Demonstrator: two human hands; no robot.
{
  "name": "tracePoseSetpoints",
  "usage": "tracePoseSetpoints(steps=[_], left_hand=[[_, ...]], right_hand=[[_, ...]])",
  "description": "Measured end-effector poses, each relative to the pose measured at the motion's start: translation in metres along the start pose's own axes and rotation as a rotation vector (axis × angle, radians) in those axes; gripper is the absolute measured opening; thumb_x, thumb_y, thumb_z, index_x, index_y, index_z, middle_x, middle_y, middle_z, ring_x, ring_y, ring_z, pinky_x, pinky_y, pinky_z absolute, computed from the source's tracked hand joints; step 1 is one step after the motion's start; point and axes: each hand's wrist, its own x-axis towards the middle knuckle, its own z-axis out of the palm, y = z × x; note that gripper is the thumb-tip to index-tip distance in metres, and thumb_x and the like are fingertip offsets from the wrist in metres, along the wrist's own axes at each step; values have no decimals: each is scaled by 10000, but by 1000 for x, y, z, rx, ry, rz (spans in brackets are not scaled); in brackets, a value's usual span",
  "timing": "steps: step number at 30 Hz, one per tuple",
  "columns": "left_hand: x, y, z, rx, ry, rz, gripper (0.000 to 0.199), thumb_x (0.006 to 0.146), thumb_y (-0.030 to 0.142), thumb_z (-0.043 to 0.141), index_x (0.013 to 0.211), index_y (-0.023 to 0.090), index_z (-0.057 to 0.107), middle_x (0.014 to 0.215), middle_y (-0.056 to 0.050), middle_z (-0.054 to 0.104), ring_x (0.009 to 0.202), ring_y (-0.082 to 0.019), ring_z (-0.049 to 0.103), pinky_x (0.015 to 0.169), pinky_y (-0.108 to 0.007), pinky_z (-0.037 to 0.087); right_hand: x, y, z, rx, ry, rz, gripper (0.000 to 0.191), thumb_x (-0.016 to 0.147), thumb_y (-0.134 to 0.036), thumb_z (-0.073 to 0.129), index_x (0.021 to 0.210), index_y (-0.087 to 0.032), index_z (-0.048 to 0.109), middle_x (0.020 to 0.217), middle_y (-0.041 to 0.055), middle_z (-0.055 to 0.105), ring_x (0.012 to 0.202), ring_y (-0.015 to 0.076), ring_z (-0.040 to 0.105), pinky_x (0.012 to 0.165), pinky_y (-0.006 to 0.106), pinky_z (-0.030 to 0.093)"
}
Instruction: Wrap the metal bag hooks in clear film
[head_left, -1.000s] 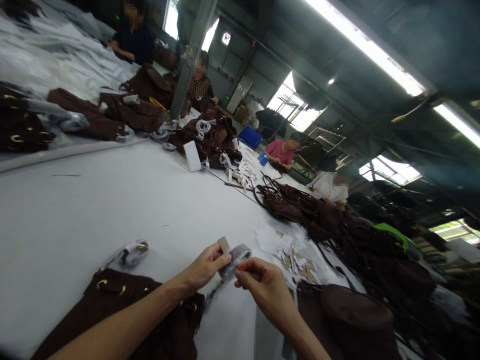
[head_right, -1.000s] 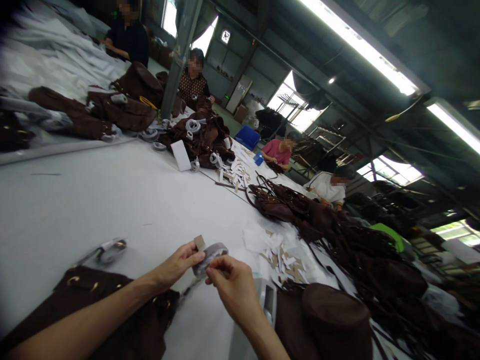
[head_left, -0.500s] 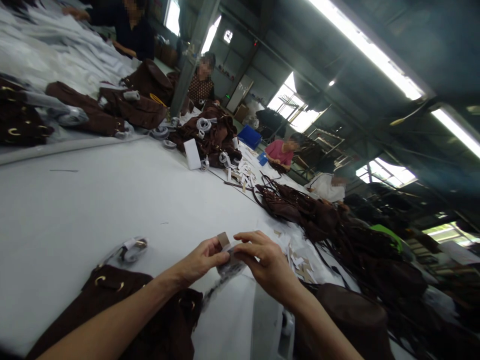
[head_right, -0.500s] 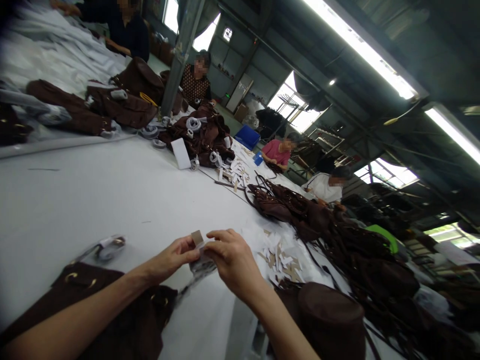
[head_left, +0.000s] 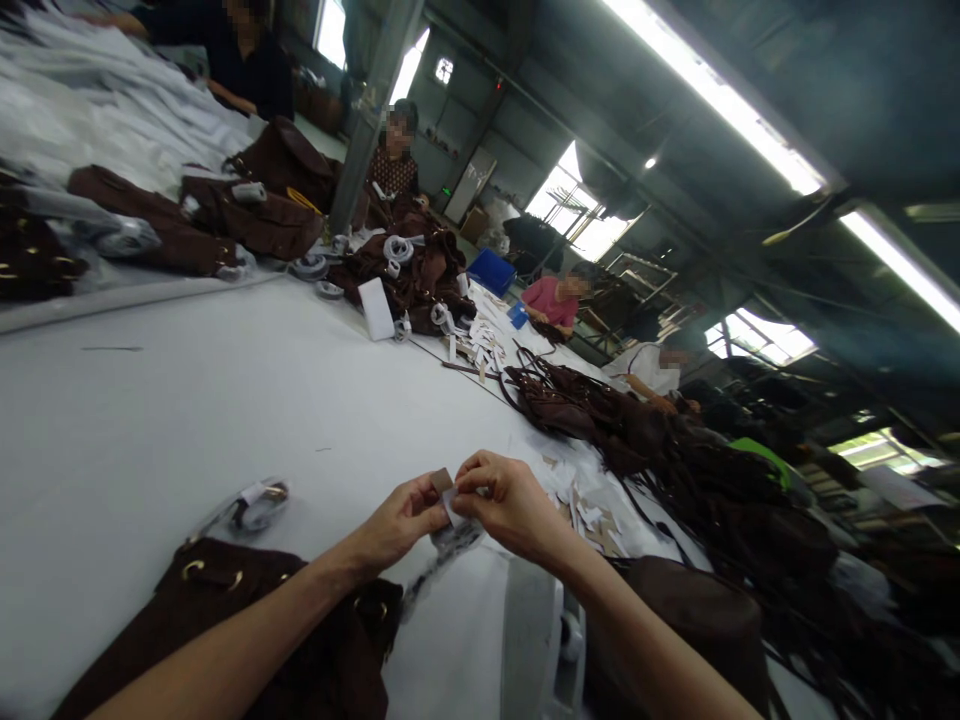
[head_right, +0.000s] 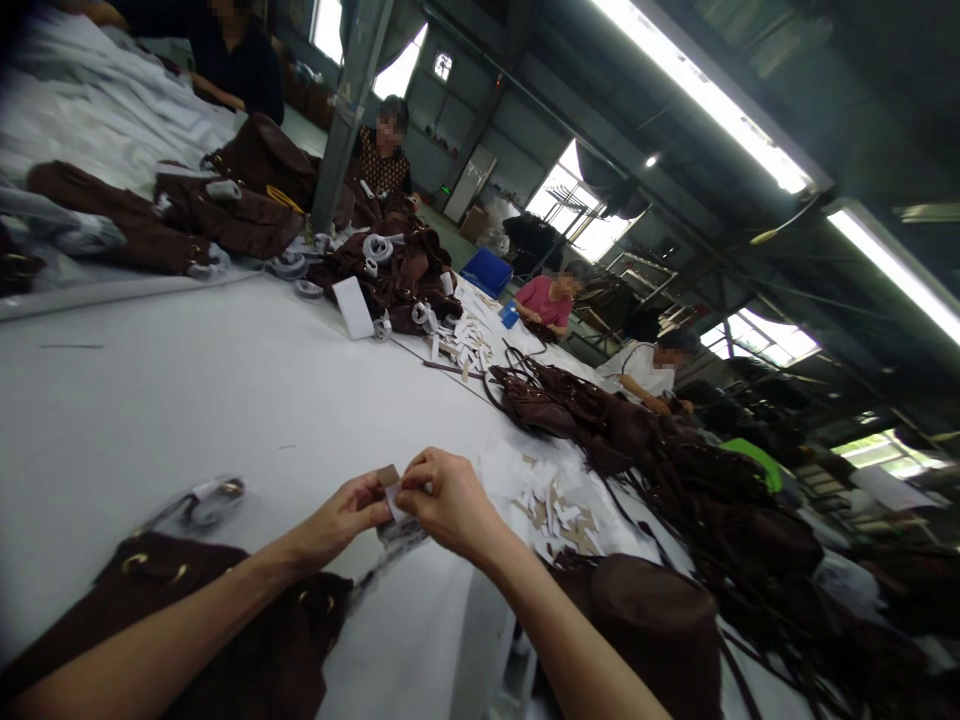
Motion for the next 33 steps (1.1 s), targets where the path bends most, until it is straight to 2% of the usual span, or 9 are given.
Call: tracePoseSetpoints(steps=[5, 9, 11, 13, 17, 22, 24, 28, 33], left_hand=[[1, -6, -3, -10, 8, -8, 337, 831, 370, 636, 1099, 168, 601, 1011, -77, 653, 923, -205, 583, 866, -313, 431], [1, -7, 0, 15, 14, -12, 342, 814, 387, 652, 1060, 153, 610, 978, -77, 668, 914, -217, 590, 849, -323, 441], [0, -5, 3, 12, 30, -7, 356, 797, 391, 671, 1058, 154, 616, 963, -70, 671, 921, -217, 589, 854, -320, 436], [0, -2, 7, -9, 30, -10, 369, 773, 387, 700, 1050, 154, 629, 945, -66, 673, 914, -213, 587, 860, -312, 427], [3, 0, 7, -46, 53, -26, 399, 711, 416, 747, 989, 146, 652, 888, -68, 671, 834, -203, 588, 792, -296, 439], [5, -1, 0, -150, 69, -83, 400, 741, 407, 718, 1010, 122, 635, 914, -90, 673, 800, -179, 597, 753, -273, 440], [4, -1, 0, -191, 42, -110, 394, 747, 377, 719, 1029, 114, 633, 935, -96, 676, 804, -171, 601, 764, -270, 442], [2, 1, 2, -222, 9, -122, 357, 732, 337, 743, 986, 107, 645, 882, -76, 675, 762, -145, 588, 727, -237, 434], [2, -1, -1, -215, 19, -109, 320, 748, 346, 728, 956, 120, 637, 835, -48, 657, 715, -123, 561, 699, -226, 415]], right_hand=[[-17, -5, 7, 18, 190, 51, 131, 773, -134, 609, 744, -201, 718, 700, 7, 583, 691, 145, 549, 638, 256, 417], [-35, -3, 22, 492, 161, 362, 343, 858, -403, 509, 705, -146, 676, 604, 21, 618, 546, 136, 572, 525, 241, 440], [-44, -1, 31, 661, 181, 537, 459, 820, -547, 513, 680, -131, 648, 573, 37, 621, 498, 149, 585, 472, 248, 454], [-49, 1, 38, 720, 215, 614, 425, 740, -549, 622, 671, -130, 635, 566, 39, 630, 502, 153, 592, 471, 248, 465], [-52, 4, 35, 721, 233, 511, 324, 694, -450, 707, 703, -128, 669, 591, 38, 655, 530, 138, 576, 511, 244, 460], [-54, 3, 10, 659, 80, 243, 293, 794, -289, 594, 1057, -178, 664, 912, 75, 706, 888, 224, 655, 767, 342, 512], [-54, 4, 6, 485, 109, 118, 342, 787, -215, 589, 1125, -212, 640, 922, 63, 676, 869, 205, 637, 755, 338, 504], [-50, 7, 11, 103, 189, -43, 165, 797, -166, 615, 896, -237, 726, 775, 30, 583, 717, 161, 558, 649, 283, 463], [-43, 8, 14, 112, 192, -131, 152, 840, -143, 582, 880, -216, 710, 827, 35, 603, 758, 152, 573, 675, 260, 456]])
